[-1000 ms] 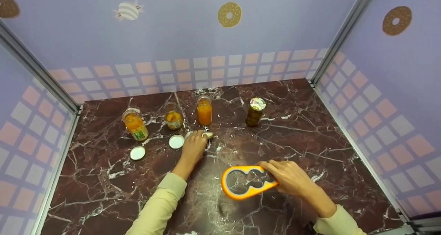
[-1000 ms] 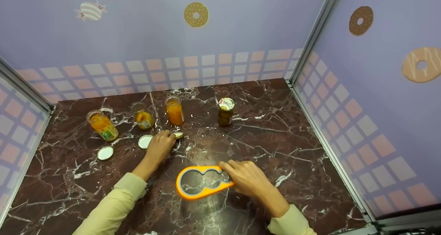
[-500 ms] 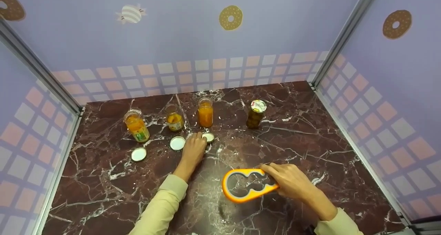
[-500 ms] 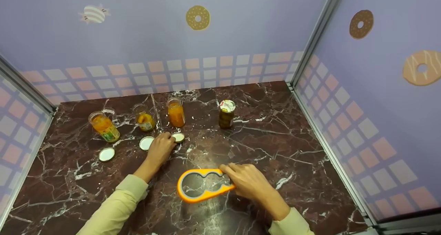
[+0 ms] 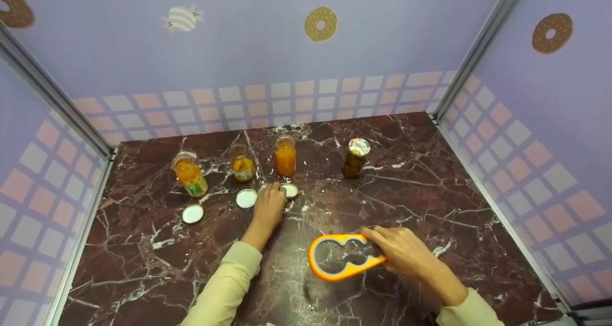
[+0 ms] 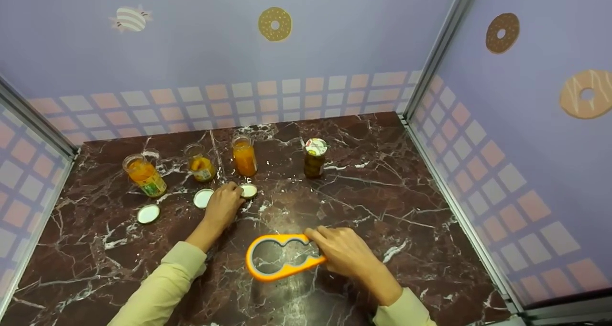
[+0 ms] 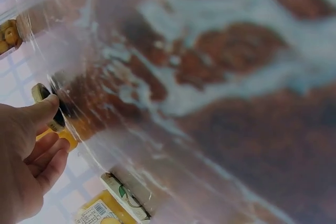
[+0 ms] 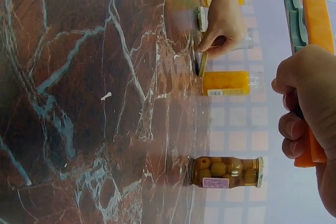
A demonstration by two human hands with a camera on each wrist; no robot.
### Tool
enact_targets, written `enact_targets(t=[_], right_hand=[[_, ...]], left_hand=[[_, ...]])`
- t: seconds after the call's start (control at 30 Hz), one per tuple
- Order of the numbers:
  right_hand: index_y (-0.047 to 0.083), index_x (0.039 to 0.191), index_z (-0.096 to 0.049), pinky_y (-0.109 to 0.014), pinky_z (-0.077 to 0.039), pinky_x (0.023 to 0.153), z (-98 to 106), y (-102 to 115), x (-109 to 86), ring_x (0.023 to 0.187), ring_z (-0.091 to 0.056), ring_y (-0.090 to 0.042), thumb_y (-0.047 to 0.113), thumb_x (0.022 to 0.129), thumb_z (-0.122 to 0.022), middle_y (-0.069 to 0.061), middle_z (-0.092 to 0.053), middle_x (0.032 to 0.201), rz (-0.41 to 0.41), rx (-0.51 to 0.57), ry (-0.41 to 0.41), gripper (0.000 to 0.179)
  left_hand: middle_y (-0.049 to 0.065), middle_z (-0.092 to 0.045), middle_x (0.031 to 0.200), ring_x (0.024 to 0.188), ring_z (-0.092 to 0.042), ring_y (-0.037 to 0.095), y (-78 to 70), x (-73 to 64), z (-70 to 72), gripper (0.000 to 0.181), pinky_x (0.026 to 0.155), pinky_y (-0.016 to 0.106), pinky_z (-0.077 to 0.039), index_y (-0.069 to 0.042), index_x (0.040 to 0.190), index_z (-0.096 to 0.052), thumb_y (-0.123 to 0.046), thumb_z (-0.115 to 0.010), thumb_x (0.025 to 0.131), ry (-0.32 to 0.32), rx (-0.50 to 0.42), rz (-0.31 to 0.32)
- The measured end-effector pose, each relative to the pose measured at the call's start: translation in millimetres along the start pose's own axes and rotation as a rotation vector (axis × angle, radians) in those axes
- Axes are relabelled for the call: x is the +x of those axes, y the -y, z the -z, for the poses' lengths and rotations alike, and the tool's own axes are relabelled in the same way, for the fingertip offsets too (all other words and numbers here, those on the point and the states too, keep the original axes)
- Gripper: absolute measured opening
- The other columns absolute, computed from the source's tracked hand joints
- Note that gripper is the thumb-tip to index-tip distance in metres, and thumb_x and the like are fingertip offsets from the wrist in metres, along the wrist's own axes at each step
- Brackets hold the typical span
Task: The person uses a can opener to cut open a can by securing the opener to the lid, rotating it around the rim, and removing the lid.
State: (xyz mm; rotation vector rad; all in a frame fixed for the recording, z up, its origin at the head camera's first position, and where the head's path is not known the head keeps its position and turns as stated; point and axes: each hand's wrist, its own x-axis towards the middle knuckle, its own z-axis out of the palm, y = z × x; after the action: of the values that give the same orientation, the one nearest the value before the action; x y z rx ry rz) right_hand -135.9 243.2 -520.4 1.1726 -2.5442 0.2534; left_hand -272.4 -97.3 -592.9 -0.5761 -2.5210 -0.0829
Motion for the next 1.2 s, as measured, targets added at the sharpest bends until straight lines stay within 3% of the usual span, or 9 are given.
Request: enact_targets(t=[0.37, 0.73, 0.83, 1.03, 1.2], right_hand=[[0.018, 0.135, -0.061, -0.034, -0.051, 0.054, -2, -2, -0.2, 0.061, -0.048, -0.010, 0.004, 0.052, -0.093, 0.005, -0.062, 0.091, -0.006, 0.041, 0.004, 0.090], [0.019, 0.136, -0.061, -0.035, -0.053, 0.056, -4, -2, -3.9, 0.064, -0.051, -0.012, 0.006, 0.052, -0.092, 0.006, -0.058, 0.090, -0.025, 0.024, 0.007, 0.091], [0.019, 0.136, -0.061, -0.033, -0.051, 0.053, -4, -3, -6.0, 0.062, -0.046, -0.011, 0.004, 0.052, -0.089, 0.008, -0.054, 0.085, -0.031, 0.021, 0.005, 0.090], [0.019, 0.135, -0.062, -0.031, -0.049, 0.053, -4, -5, -11.4, 0.062, -0.046, -0.009, 0.006, 0.051, -0.088, 0.010, -0.050, 0.082, -0.032, 0.029, -0.007, 0.089], [0.019, 0.134, -0.061, -0.033, -0.050, 0.054, -1, -8, -17.7, 0.063, -0.049, -0.012, 0.012, 0.053, -0.092, 0.008, -0.053, 0.085, -0.052, 0.008, -0.011, 0.087]], left_hand=[[0.016, -0.064, 0.089, 0.081, -0.065, 0.034, -0.8, 1.7, 4.6, 0.027, 0.071, 0.045, -0.056, 0.002, 0.092, -0.070, -0.015, -0.086, 0.078, 0.056, -0.037, 0.040], [0.014, -0.068, 0.102, 0.091, -0.065, 0.033, -15.6, 13.2, 13.0, 0.033, 0.074, 0.047, -0.057, -0.004, 0.108, -0.072, -0.024, -0.085, 0.085, -0.014, -0.184, 0.080], [0.013, -0.071, 0.109, 0.096, -0.067, 0.035, -22.7, 19.3, 13.8, 0.037, 0.077, 0.049, -0.058, -0.005, 0.116, -0.073, -0.023, -0.084, 0.086, -0.004, -0.293, 0.127], [0.017, -0.067, 0.128, 0.112, -0.067, 0.038, -34.3, 35.7, 16.2, 0.050, 0.093, 0.050, -0.056, -0.004, 0.135, -0.065, -0.026, -0.079, 0.092, 0.112, -0.570, 0.250], [0.020, -0.064, 0.135, 0.122, -0.062, 0.040, -41.3, 57.2, 17.9, 0.057, 0.105, 0.051, -0.049, -0.004, 0.143, -0.058, -0.028, -0.077, 0.095, 0.172, -0.763, 0.286]])
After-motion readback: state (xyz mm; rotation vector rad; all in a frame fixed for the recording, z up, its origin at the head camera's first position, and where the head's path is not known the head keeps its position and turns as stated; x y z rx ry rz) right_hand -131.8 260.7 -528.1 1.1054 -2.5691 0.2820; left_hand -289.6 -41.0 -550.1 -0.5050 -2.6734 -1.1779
